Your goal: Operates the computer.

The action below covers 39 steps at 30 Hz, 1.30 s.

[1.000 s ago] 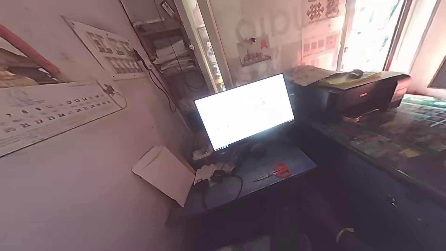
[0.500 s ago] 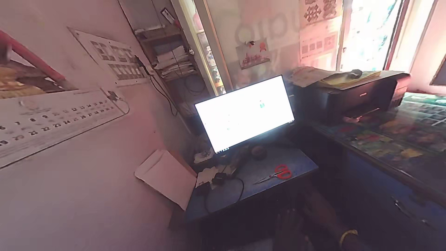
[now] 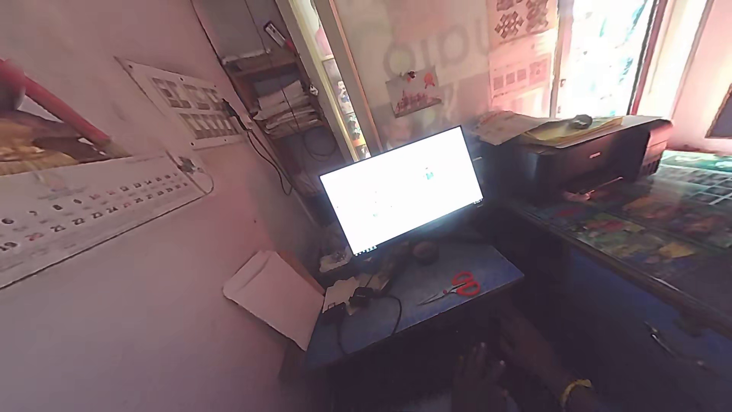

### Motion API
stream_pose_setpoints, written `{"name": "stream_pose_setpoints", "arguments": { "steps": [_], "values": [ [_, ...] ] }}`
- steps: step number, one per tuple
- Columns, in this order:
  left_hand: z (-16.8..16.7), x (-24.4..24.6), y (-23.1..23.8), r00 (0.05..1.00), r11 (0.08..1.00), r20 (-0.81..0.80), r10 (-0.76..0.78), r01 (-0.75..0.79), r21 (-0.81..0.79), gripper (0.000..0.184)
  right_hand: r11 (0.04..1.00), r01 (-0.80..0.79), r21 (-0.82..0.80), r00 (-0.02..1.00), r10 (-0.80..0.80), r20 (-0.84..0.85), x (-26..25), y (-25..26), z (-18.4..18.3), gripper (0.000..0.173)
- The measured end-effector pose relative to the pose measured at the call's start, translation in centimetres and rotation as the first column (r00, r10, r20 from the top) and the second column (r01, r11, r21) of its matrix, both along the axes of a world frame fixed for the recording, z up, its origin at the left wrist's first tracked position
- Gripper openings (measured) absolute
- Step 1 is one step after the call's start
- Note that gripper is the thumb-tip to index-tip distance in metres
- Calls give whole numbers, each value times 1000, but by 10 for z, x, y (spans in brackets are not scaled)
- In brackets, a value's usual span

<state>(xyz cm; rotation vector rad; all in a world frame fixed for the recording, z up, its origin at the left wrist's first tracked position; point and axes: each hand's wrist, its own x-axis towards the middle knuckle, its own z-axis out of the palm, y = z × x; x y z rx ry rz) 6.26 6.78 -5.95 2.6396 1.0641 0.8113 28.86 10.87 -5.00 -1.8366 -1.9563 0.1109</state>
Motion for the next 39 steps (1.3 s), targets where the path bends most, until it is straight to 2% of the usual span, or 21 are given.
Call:
{"name": "stream_pose_setpoints", "arguments": {
  "steps": [8, 13, 20, 30, 39],
  "values": [
    [-3, 2, 0, 991, 1000, -131, 3, -4, -12, 50, 998, 23, -54, 1000, -22, 10, -1, -5, 10, 54],
    [-12, 2, 3, 990, 999, -141, -6, 2, -32, 52, 993, 28, -114, 1000, -27, 10, -2, -8, 12, 55],
    [-8, 1, 6, 993, 997, -120, -12, 3, -72, 50, 996, 33, -79, 999, -31, 19, -3, -5, 13, 54],
    [-3, 1, 4, 992, 992, -122, -19, 3, -125, 50, 993, 41, -113, 999, -37, 35, -2, -5, 13, 56],
    [-6, 0, 2, 992, 995, -124, -15, 3, -99, 49, 993, 34, -112, 999, -31, 32, -1, -6, 12, 56]
  ]
}}
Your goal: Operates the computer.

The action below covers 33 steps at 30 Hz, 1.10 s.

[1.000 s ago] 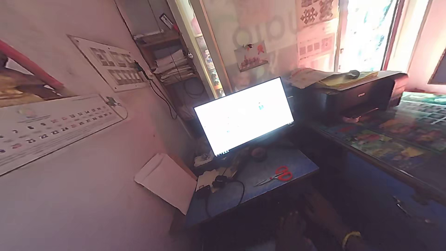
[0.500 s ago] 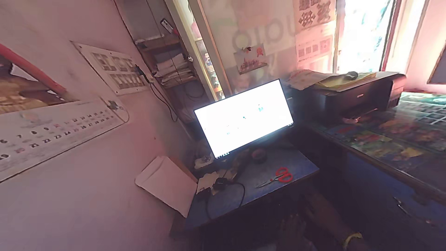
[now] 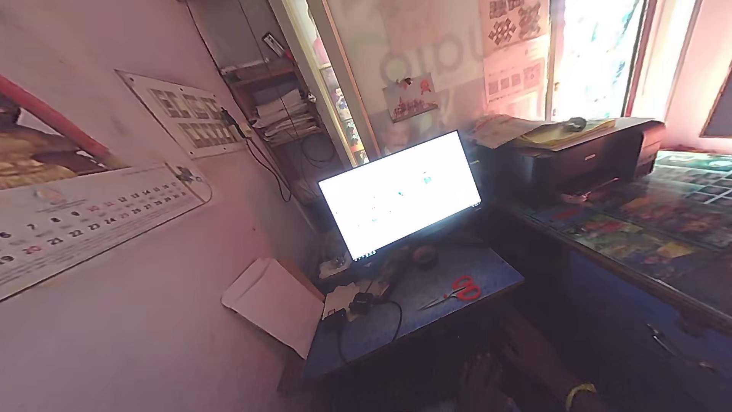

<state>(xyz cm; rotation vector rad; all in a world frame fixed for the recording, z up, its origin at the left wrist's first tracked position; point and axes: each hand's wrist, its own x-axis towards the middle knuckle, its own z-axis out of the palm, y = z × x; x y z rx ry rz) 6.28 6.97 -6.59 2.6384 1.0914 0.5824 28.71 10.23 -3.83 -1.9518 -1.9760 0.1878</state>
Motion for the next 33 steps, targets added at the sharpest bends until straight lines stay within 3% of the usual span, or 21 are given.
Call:
{"name": "stream_pose_setpoints", "arguments": {
  "steps": [9, 21, 24, 27, 29, 33],
  "values": [
    [7, 2, -5, 999, 999, 46, -6, 8, -31, 47, 999, 4, -54, 1000, -5, -5, 1, -6, 1, 57],
    [8, 1, -2, 1000, 1000, 20, -15, 16, -16, 48, 1000, -1, -1, 1000, 1, -10, 2, -3, -3, 58],
    [36, 2, -5, 996, 995, -87, -11, 2, -98, 49, 996, 24, -81, 999, -28, -45, 3, -4, 8, 64],
    [52, -21, -7, 993, 983, -72, 93, -103, -150, 40, 987, 38, -159, 996, -50, -71, 1, -8, 15, 65],
    [50, -52, -8, 972, 960, 34, 233, -224, -171, 37, 989, 35, -147, 996, -46, -74, -1, -12, 11, 63],
    [31, -133, -14, 881, 890, 161, 444, -454, 30, 32, 998, 14, -67, 998, -18, -60, -2, -9, 1, 59]
  ]
}}
